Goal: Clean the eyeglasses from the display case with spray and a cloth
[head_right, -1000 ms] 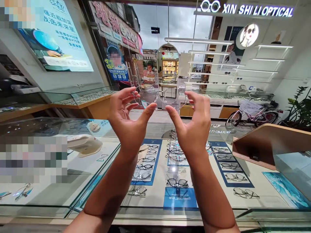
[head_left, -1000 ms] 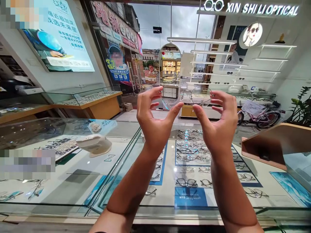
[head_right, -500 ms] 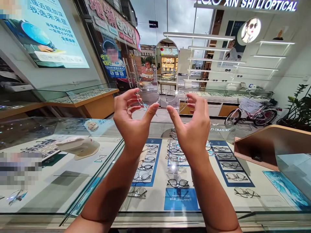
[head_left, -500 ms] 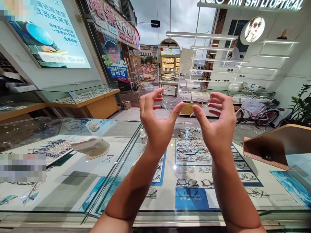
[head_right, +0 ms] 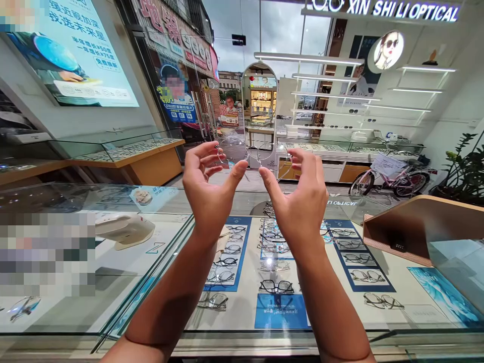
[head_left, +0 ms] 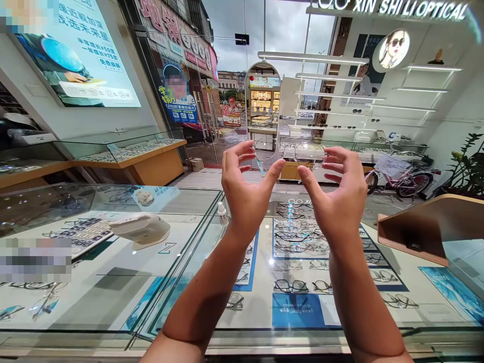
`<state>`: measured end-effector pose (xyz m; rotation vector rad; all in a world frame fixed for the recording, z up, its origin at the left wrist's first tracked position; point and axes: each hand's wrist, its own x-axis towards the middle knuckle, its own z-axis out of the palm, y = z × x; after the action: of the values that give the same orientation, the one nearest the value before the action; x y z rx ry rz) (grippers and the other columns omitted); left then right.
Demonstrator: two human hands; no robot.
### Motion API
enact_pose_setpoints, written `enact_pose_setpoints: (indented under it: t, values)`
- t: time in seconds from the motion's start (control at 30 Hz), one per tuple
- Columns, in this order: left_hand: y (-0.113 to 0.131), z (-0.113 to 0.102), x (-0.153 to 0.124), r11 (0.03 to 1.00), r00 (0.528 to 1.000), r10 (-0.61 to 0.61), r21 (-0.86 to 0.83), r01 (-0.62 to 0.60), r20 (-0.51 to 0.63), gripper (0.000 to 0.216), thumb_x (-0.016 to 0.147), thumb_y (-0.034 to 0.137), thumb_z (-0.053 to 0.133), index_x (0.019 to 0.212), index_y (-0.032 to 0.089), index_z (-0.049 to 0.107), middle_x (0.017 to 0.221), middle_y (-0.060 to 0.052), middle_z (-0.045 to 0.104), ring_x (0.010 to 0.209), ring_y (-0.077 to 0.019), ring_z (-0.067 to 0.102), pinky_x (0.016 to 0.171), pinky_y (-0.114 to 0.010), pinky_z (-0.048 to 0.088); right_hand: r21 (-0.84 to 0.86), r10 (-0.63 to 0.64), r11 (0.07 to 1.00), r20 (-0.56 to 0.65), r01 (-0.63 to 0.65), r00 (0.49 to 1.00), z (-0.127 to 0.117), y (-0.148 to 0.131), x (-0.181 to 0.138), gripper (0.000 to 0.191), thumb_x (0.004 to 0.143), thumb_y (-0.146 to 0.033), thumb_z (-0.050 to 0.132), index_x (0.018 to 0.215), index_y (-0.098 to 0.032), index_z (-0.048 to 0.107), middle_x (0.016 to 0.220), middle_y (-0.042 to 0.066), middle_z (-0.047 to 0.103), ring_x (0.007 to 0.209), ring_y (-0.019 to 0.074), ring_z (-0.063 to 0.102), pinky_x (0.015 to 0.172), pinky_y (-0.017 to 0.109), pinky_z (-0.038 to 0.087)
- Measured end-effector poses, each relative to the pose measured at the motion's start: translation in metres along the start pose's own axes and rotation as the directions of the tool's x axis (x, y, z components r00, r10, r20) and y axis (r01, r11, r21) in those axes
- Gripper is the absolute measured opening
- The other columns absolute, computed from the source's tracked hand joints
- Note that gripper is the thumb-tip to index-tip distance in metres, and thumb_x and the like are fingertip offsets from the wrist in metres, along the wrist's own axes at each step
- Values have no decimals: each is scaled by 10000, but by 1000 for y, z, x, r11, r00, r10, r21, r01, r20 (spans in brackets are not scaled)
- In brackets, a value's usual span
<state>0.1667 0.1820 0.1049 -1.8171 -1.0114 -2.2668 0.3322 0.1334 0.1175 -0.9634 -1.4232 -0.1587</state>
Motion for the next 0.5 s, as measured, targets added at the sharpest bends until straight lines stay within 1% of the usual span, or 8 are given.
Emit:
enact_pose_setpoints:
  t: [0.17, 0.33, 0.43, 0.5]
  values:
    - [-2, 0, 1, 999, 1000, -11, -31, 11, 26, 595, 883, 561, 839, 1360, 302, 596, 1333, -90, 684, 1183, -254, 704, 958, -408, 624, -62, -63, 996, -20, 61, 998, 1, 2, 2, 516, 957, -578, 710, 1395, -347, 569, 1296, 112, 639, 1137, 319, 652, 936, 512, 598]
    - [-6, -4, 8, 998, 996, -4, -57, 9, 94, 574, 884, 551, 842, 1355, 302, 630, 1329, -90, 702, 1182, -254, 722, 939, -393, 635, -63, -91, 994, 29, 93, 995, -3, 0, 6, 527, 933, -527, 751, 1404, -346, 602, 1289, 100, 650, 1184, 326, 630, 1054, 566, 539]
    - [-6, -12, 16, 998, 978, 46, -60, -34, 206, 569, 878, 545, 849, 1352, 302, 652, 1331, -85, 708, 1171, -251, 729, 922, -386, 637, 24, -59, 998, 106, 57, 993, -8, 1, 11, 527, 898, -537, 787, 1364, -328, 658, 1304, 94, 668, 1207, 318, 631, 1087, 560, 514]
    - [-6, -17, 22, 993, 941, 114, -68, -97, 320, 575, 874, 557, 847, 1353, 298, 663, 1330, -81, 712, 1168, -249, 727, 928, -390, 635, 136, 14, 990, 198, -42, 980, -12, 6, 15, 437, 910, -562, 766, 1262, -306, 727, 1272, 83, 698, 1179, 296, 653, 1065, 533, 526]
